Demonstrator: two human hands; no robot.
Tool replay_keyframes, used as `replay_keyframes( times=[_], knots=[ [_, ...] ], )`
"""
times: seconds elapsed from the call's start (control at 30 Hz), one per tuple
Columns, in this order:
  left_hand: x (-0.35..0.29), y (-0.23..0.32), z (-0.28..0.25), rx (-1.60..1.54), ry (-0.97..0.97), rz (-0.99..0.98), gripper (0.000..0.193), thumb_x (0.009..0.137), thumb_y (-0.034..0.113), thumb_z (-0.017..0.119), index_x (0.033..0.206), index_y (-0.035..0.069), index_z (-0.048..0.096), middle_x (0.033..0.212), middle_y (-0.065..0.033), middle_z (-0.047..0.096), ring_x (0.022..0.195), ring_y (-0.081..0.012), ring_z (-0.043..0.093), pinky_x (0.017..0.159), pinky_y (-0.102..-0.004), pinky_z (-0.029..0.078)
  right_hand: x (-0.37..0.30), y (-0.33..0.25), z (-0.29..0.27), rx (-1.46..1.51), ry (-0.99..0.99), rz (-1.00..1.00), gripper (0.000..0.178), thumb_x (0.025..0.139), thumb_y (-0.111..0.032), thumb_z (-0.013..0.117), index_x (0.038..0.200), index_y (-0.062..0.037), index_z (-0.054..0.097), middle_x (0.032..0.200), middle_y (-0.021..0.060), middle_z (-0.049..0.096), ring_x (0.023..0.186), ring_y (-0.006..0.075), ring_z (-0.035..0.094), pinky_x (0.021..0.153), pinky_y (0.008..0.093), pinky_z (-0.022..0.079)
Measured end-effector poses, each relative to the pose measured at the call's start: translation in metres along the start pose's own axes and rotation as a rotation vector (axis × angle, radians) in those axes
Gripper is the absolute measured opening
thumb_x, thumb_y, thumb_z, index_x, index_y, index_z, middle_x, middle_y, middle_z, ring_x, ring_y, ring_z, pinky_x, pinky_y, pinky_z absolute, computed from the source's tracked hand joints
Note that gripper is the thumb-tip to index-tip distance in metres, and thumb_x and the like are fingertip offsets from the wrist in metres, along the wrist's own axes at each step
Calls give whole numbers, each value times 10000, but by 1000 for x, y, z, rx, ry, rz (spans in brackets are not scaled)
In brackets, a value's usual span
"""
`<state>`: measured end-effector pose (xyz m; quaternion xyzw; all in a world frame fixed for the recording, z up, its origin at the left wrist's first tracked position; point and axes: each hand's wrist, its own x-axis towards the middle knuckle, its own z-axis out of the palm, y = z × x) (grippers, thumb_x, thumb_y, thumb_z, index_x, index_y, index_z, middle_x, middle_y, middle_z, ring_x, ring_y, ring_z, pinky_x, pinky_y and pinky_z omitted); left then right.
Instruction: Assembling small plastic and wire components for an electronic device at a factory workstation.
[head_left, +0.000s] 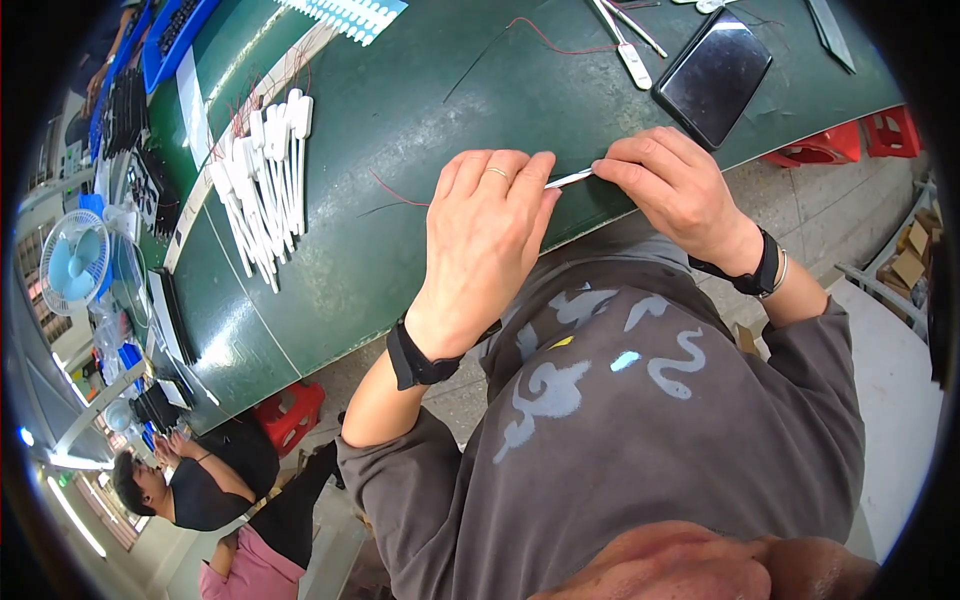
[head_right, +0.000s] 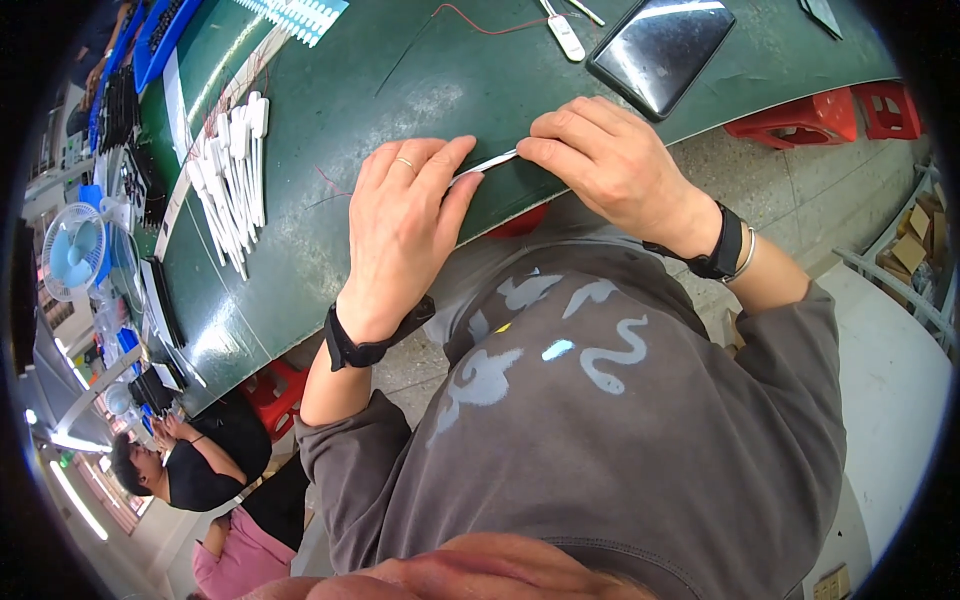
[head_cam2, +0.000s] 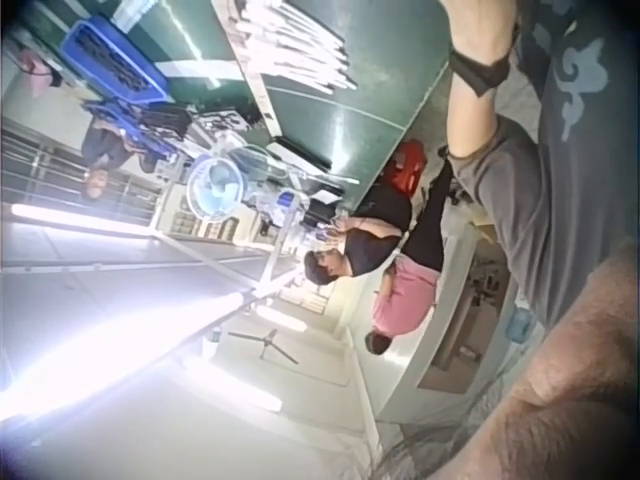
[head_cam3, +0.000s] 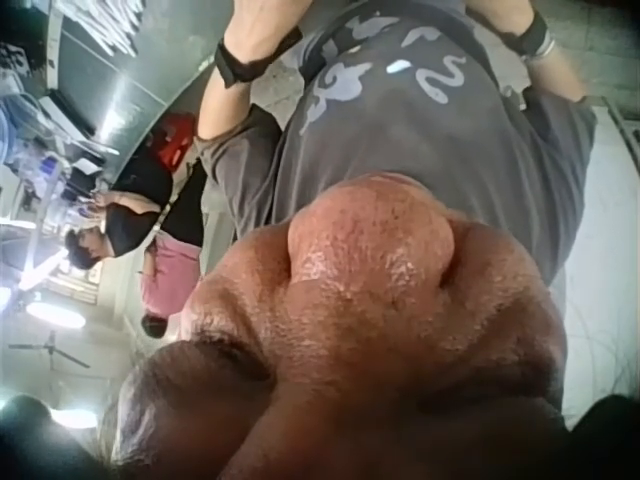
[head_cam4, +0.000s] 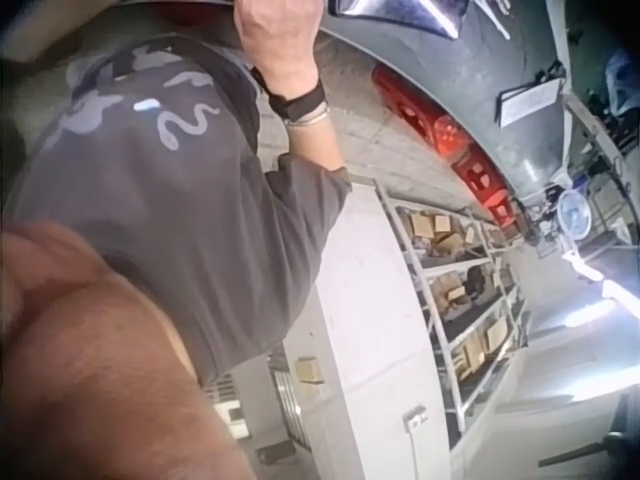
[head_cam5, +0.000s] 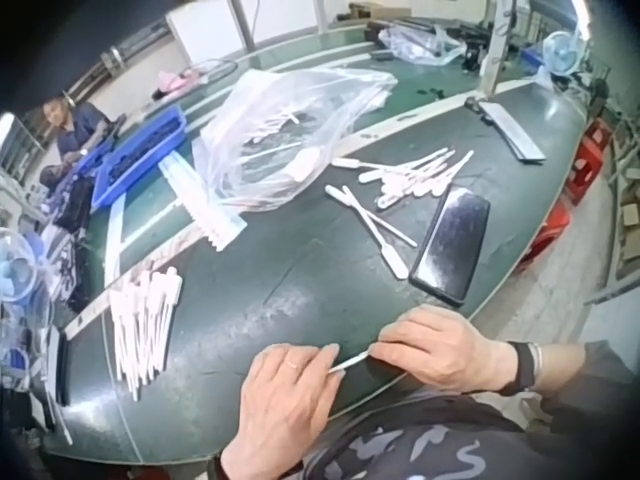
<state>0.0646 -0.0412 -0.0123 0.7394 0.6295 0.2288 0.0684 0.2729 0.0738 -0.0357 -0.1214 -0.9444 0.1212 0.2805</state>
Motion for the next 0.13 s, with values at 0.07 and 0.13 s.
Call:
replay_keyframes(
  times=[0.07,0.13],
  knots=[
    [-4,-3,1,-35,-28,-30,328,833,126,717,1149,75,643,1051,-94,621,1036,-269,583,943,-391,452,1,-1,0,1,1,0,294,710,20,721,996,-21,669,939,82,635,797,239,609,680,339,515],
    [-10,-6,1,-102,-82,-91,378,834,128,717,1202,104,631,1094,-113,612,1055,-271,572,960,-391,447,3,-1,1,6,4,-1,294,714,20,721,1000,-25,670,940,82,635,798,244,609,687,343,519]
  ],
)
